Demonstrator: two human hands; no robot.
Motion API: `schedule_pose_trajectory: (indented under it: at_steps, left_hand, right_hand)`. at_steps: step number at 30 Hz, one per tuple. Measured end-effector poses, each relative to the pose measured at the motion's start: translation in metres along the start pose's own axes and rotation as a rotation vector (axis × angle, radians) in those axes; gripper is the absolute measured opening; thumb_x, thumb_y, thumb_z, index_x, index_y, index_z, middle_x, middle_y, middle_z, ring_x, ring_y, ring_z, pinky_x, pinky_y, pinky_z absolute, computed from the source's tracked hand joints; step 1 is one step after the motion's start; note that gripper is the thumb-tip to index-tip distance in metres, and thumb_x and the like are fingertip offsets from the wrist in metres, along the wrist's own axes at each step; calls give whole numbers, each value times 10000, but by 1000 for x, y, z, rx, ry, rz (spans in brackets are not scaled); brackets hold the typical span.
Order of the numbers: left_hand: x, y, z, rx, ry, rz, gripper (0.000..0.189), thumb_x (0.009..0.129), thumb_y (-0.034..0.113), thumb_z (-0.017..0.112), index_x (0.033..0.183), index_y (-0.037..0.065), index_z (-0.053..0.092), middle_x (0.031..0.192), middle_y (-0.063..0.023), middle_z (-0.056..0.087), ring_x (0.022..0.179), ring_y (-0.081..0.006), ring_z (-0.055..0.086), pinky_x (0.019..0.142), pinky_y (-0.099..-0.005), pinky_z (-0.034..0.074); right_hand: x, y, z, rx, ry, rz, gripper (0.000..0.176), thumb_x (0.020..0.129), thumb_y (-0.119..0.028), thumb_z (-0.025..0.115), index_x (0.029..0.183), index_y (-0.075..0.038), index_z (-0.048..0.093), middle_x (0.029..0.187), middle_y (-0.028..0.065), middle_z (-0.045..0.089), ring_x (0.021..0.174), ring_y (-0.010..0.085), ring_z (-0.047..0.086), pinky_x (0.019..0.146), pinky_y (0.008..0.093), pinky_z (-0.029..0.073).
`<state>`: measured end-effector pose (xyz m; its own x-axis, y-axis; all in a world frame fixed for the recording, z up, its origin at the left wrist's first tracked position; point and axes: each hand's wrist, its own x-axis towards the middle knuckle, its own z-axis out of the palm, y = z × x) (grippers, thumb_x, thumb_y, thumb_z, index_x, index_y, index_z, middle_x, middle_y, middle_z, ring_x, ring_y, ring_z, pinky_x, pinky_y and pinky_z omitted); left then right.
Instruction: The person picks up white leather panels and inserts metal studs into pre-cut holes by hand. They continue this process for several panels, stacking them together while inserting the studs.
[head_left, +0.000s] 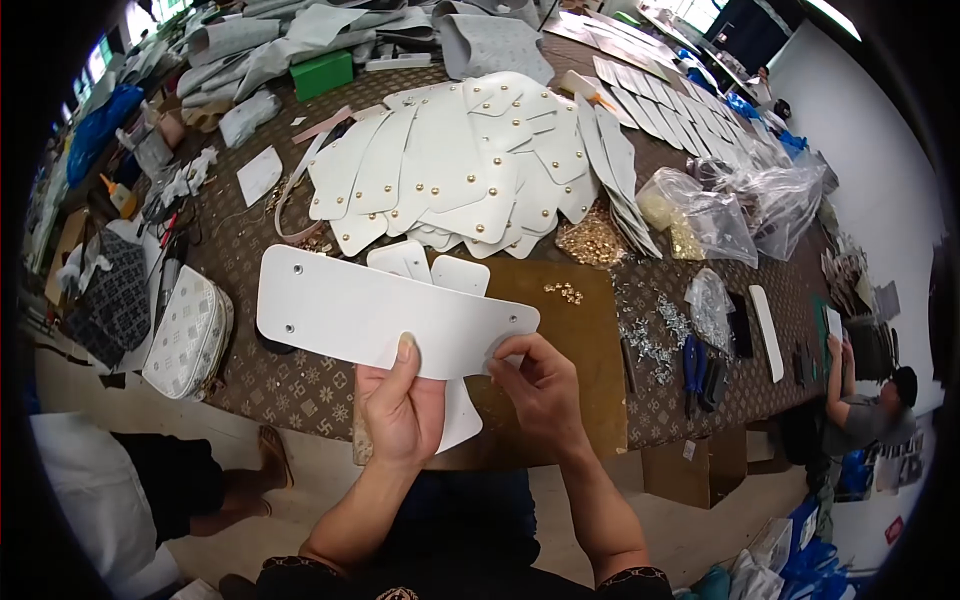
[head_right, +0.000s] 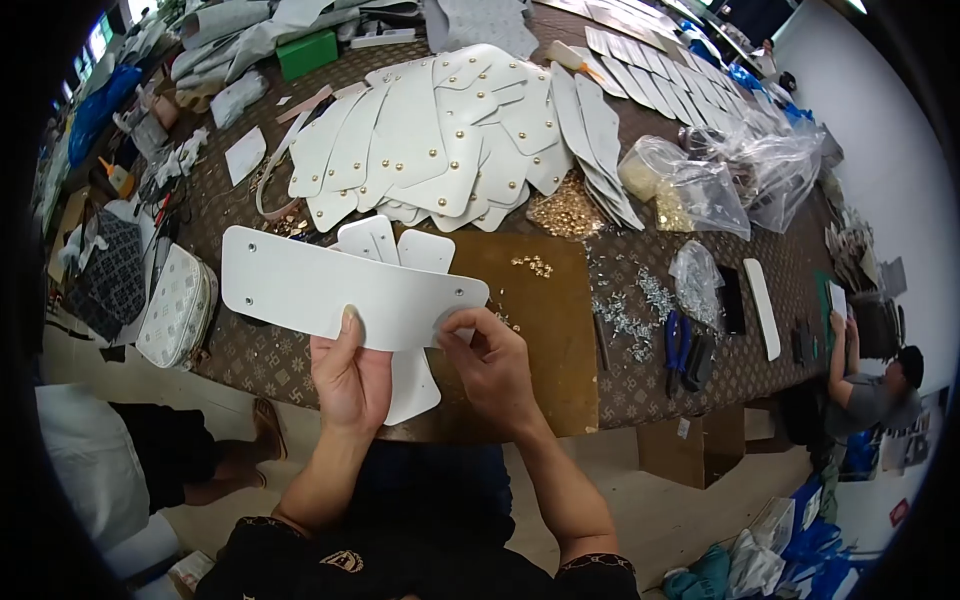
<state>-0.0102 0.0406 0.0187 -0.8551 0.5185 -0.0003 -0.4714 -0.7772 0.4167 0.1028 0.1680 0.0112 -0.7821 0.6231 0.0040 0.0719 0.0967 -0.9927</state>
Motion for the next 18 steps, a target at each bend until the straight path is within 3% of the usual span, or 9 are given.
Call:
schedule_pose_trajectory:
  at_steps: [2, 4, 8, 11, 13, 14, 15, 17, 18]
  left_hand:
    - [1, -1, -5, 24, -19, -16, 418, 1061, -3, 494, 1476, 3, 440, 1439, -155, 563, 1346, -260, 550, 1168, -470, 435]
    - [4, -4, -4, 48, -28, -22, 430, 1060, -6, 494, 1485, 6, 429, 1440, -153, 562, 1345, -258, 550, 1164, -468, 441]
    - [12, -1, 16, 174, -107, -179, 507, 1056, 22, 523, 1541, 16, 375, 1519, -166, 477, 1401, -258, 489, 1165, -469, 437]
    - [18, -2, 27, 279, -161, -236, 594, 1034, 54, 578, 1579, 19, 343, 1610, -148, 377, 1461, -272, 418, 1181, -453, 406]
    - [24, 0, 6, 846, -265, -41, 675, 1006, 101, 647, 1592, 19, 323, 1638, -155, 338, 1467, -299, 409, 1172, -455, 399]
    - [27, 4, -8, 1122, -250, 29, 822, 931, 228, 772, 1584, 6, 326, 1641, -218, 303, 1487, -358, 358, 1183, -510, 338]
    - [24, 8, -14, 1138, -238, 24, 822, 931, 228, 772, 1584, 6, 326, 1641, -218, 303, 1487, -358, 358, 1183, -510, 338]
    - [17, 18, -24, 1938, -129, 216, 956, 839, 335, 855, 1567, -8, 339, 1626, -271, 295, 1505, -420, 281, 1188, -557, 262]
    - [15, 19, -38, 1966, -66, 177, 1030, 780, 397, 885, 1556, -13, 345, 1615, -284, 299, 1511, -452, 217, 1193, -571, 209]
  right_hand:
    - [1, -2, -5, -76, -21, 12, 93, 955, 34, 698, 1038, -6, 689, 920, 17, 693, 805, 86, 656, 705, 213, 513]
    - [-1, 5, -14, 59, -163, 19, 100, 945, 14, 717, 1039, -8, 692, 919, 37, 702, 778, 100, 669, 691, 225, 528]
    - [-2, -3, -40, 265, -120, 100, 97, 946, 7, 715, 1040, 0, 693, 932, 63, 713, 785, 120, 687, 703, 246, 554]
    - [28, -10, -78, 228, 202, -74, 146, 972, -7, 686, 1113, 33, 690, 914, 86, 718, 763, 132, 687, 713, 264, 569]
    - [62, -24, -103, 310, 342, -134, 206, 990, -49, 687, 1170, 52, 678, 909, 90, 716, 749, 133, 682, 720, 263, 563]
    - [82, -30, -117, 338, 405, -141, 243, 992, -74, 697, 1191, 63, 667, 909, 88, 711, 754, 140, 683, 726, 265, 563]
    - [100, -30, -131, 325, 415, -175, 273, 1002, -113, 700, 1202, 68, 658, 929, 86, 702, 769, 139, 681, 726, 254, 553]
    - [113, -32, -148, 240, 427, -72, 325, 1048, -172, 646, 1295, 39, 637, 972, 86, 707, 785, 128, 679, 727, 242, 548]
    - [113, -38, -150, 178, 414, -3, 342, 1060, -189, 629, 1328, 23, 628, 977, 81, 708, 782, 123, 677, 725, 240, 547]
